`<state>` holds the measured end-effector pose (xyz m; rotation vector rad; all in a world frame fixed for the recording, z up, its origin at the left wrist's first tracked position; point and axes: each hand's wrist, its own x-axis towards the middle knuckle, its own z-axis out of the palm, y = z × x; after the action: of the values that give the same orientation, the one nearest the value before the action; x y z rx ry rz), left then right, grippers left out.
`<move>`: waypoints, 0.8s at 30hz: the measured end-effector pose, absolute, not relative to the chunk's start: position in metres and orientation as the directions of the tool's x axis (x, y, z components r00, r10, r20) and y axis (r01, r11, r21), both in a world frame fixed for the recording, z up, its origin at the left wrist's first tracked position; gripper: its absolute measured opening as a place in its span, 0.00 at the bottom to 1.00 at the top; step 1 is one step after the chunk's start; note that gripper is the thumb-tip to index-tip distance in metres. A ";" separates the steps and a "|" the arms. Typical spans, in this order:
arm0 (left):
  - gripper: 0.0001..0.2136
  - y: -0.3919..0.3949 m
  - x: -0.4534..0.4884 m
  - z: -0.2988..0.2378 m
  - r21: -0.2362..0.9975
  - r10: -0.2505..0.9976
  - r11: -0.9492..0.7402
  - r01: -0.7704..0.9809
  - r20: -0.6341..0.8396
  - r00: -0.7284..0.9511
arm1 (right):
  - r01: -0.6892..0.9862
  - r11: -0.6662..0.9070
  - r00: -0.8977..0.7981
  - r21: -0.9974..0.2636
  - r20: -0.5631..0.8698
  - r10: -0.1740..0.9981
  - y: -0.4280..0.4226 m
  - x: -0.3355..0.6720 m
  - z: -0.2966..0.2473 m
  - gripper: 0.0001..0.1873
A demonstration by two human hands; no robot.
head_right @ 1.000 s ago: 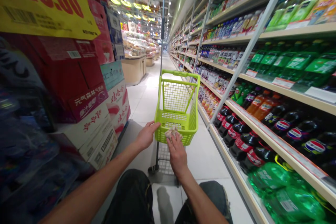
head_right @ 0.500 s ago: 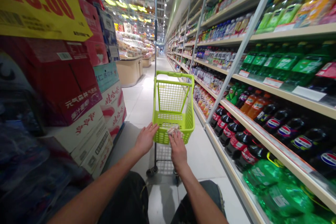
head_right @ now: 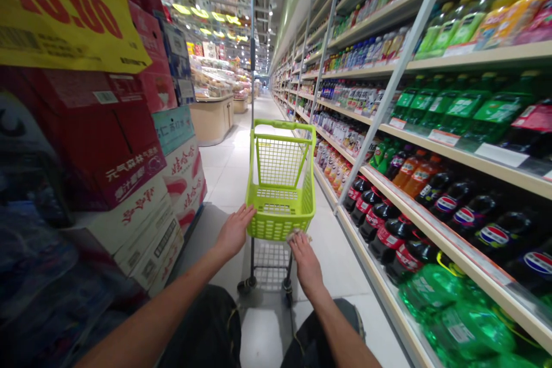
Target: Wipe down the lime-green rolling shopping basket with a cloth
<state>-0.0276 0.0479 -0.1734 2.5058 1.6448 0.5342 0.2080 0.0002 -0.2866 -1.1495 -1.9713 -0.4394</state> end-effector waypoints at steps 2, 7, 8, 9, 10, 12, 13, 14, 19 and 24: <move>0.26 0.049 -0.029 -0.175 0.288 0.901 -0.422 0.860 0.241 0.362 | 0.845 0.526 -0.275 -0.099 0.762 0.586 -0.008 0.210 -0.293 0.30; 0.26 0.053 -0.031 -0.181 0.344 0.885 -0.453 0.823 0.284 0.369 | 0.874 0.447 -0.097 -0.190 0.834 0.543 -0.006 0.213 -0.254 0.32; 0.26 0.053 -0.031 -0.182 0.352 0.886 -0.450 0.820 0.291 0.361 | 0.880 0.434 -0.073 -0.191 0.849 0.523 -0.001 0.214 -0.250 0.32; 0.26 0.053 -0.031 -0.183 0.360 0.888 -0.446 0.819 0.295 0.353 | 0.887 0.424 -0.063 -0.185 0.860 0.507 0.004 0.215 -0.251 0.32; 0.25 0.053 -0.031 -0.183 0.367 0.890 -0.442 0.819 0.296 0.348 | 0.891 0.419 -0.070 -0.173 0.862 0.503 0.007 0.215 -0.256 0.33; 0.25 0.052 -0.031 -0.183 0.374 0.893 -0.439 0.817 0.284 0.350 | 0.888 0.439 -0.125 -0.139 0.844 0.522 0.008 0.215 -0.277 0.34; 0.25 0.051 -0.031 -0.182 0.374 0.893 -0.440 0.816 0.273 0.357 | 0.878 0.461 -0.162 -0.128 0.826 0.539 0.007 0.213 -0.287 0.35; 0.25 0.051 -0.031 -0.181 0.375 0.894 -0.442 0.815 0.260 0.365 | 0.866 0.483 -0.186 -0.128 0.815 0.549 0.003 0.210 -0.294 0.34; 0.24 0.056 -0.034 -0.182 0.445 0.885 -0.463 0.766 0.281 0.372 | 0.808 0.542 -0.125 -0.232 0.831 0.542 -0.006 0.176 -0.260 0.33; 0.24 0.063 -0.037 -0.183 0.494 0.873 -0.484 0.722 0.326 0.362 | 0.753 0.641 -0.227 -0.148 0.856 0.465 0.017 0.124 -0.253 0.31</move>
<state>-0.0375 0.0632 -0.1831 2.3602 1.4200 0.8150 0.1241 0.0174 -0.2531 -0.9667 -1.8762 -0.3677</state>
